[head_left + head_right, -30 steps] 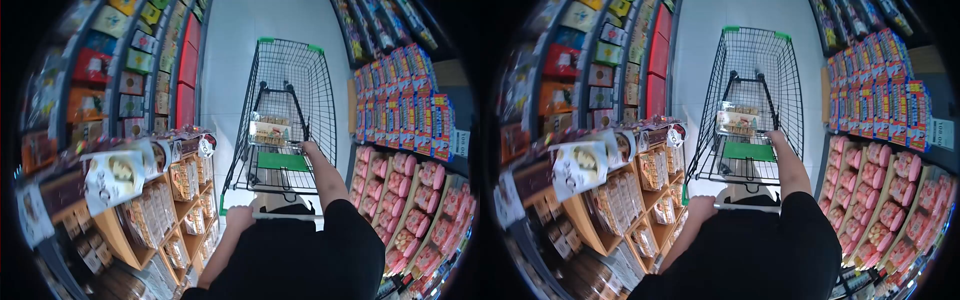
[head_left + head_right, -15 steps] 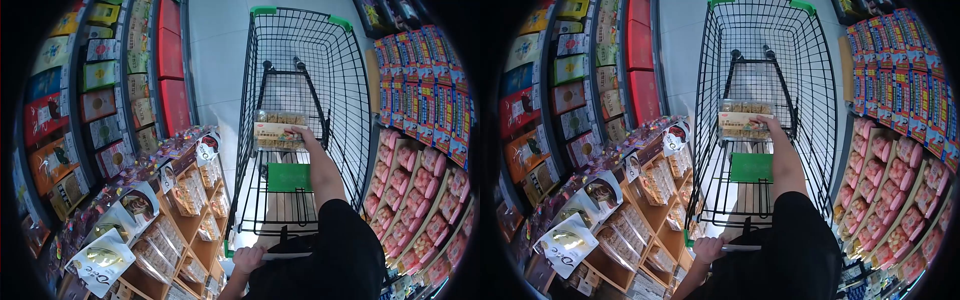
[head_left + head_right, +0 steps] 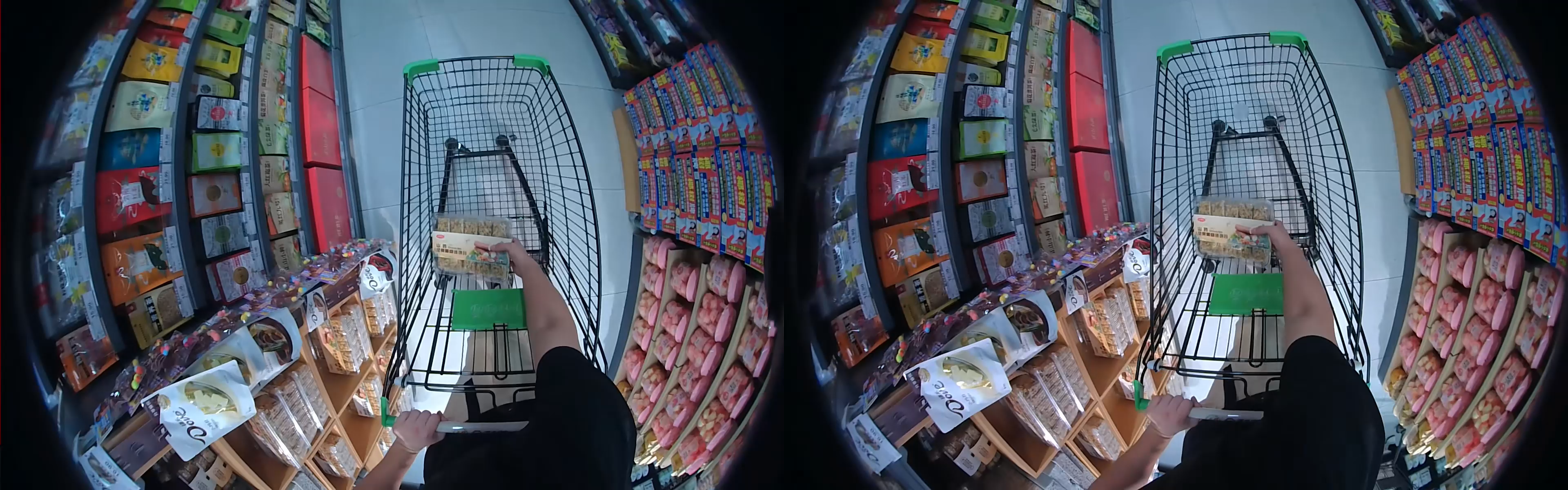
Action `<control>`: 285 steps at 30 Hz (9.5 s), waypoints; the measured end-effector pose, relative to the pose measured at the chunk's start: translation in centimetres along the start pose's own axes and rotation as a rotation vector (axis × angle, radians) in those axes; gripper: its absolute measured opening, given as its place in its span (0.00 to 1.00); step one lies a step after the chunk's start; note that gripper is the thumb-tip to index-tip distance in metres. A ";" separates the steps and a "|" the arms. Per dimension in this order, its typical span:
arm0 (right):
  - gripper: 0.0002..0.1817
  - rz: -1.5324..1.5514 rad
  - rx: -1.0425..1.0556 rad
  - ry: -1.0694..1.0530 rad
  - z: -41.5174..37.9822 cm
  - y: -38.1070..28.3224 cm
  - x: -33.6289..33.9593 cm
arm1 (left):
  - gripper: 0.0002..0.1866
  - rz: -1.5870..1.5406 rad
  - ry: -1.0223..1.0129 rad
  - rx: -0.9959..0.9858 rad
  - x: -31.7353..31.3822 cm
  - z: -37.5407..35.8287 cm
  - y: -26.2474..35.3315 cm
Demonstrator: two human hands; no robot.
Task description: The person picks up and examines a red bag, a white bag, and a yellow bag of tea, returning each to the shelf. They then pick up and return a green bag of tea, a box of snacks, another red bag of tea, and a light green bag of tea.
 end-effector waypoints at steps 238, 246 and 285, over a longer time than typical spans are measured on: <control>0.18 -0.639 0.745 -1.040 -32.9 -59.4 -58.7 | 0.20 -1.501 1.288 0.653 42.4 51.0 -32.8; 0.29 -0.099 -0.278 -1.149 -32.0 -58.4 -57.8 | 0.33 -1.921 1.132 0.324 42.2 52.6 -33.3; 0.20 -0.489 0.647 -0.873 -30.6 -58.4 -52.1 | 0.20 -1.425 1.178 0.571 37.0 57.4 -32.8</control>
Point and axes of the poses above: each hand's wrist, its own z-axis towards the middle knuckle, its own x-axis out of the back of the hand, y = z × x, the point moved 1 cm from there along z, towards the middle knuckle, and after that the axes turned 2 degrees about y, right-handed, at the moved point
